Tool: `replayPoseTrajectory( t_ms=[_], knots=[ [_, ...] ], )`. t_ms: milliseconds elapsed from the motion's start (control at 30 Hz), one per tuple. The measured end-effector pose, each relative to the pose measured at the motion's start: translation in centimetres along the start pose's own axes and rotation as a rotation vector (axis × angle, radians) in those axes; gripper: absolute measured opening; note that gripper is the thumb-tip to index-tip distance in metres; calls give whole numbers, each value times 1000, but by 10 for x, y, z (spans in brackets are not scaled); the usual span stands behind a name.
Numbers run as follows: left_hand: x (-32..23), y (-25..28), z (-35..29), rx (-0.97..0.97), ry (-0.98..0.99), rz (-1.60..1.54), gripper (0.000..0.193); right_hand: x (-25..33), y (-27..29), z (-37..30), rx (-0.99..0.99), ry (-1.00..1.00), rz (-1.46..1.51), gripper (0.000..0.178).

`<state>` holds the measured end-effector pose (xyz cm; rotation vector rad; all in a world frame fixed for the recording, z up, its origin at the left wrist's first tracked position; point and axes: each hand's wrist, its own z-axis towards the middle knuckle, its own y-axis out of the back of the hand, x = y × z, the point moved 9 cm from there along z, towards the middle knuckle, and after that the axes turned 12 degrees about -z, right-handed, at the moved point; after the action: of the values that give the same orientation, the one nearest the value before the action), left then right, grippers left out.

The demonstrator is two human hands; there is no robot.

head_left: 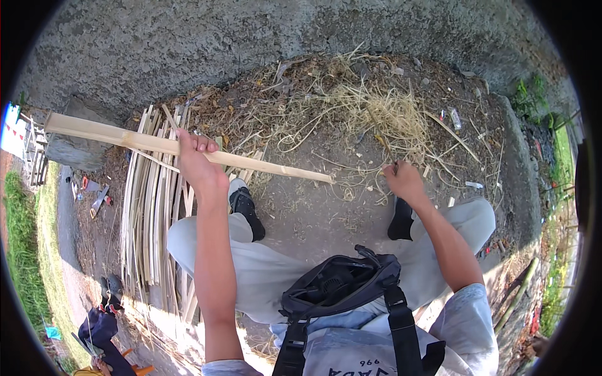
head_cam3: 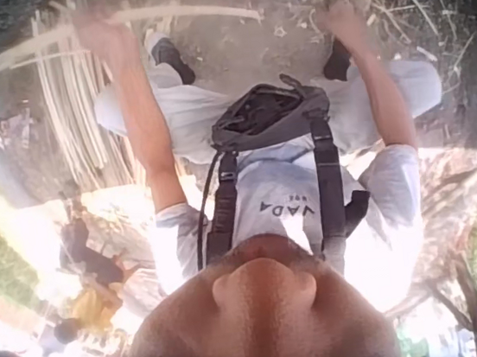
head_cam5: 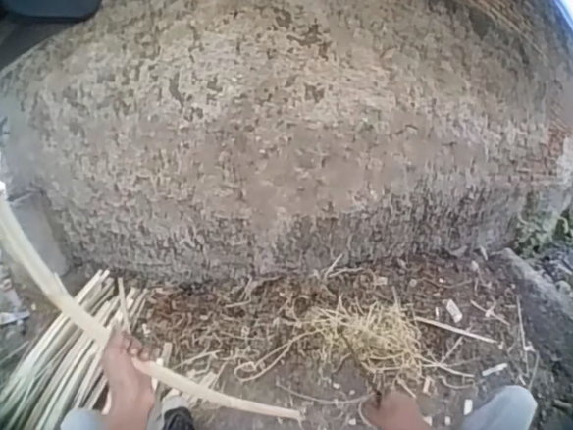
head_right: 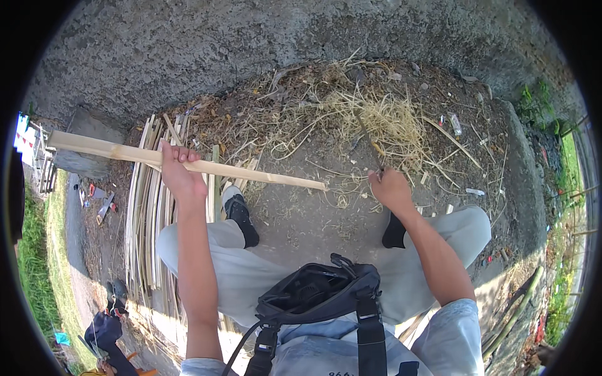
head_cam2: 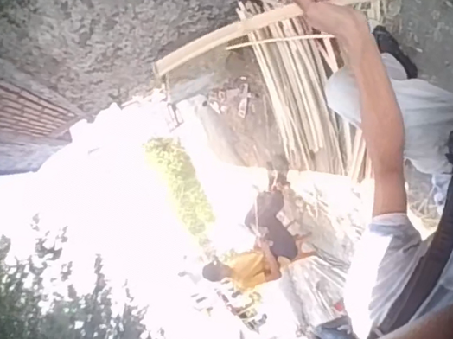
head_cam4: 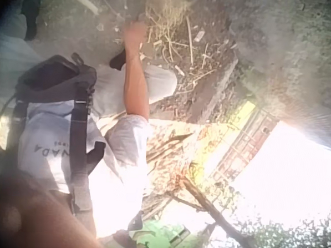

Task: The person scrapes, whittles, and smooths bamboo strips using a knife.

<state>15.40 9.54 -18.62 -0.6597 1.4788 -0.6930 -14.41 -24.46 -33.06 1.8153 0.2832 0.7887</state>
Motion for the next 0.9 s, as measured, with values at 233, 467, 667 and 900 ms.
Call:
replayPoseTrajectory(
  t_ms=[233, 467, 667, 900],
  knots=[
    [7, 14, -11, -112, -39, -13, 31, 21, -113, -20, 203, 200, -493, 44],
    [10, 4, -16, -81, -7, 17, 35, -15, -236, -40, 563, -533, 982, 38],
    [10, 2, -20, -27, -2, -37, 30, 2, -242, -62, 648, -568, 968, 34],
    [14, 0, -24, -12, 9, -45, 30, -7, -249, -72, 637, -615, 1007, 31]
  ],
)
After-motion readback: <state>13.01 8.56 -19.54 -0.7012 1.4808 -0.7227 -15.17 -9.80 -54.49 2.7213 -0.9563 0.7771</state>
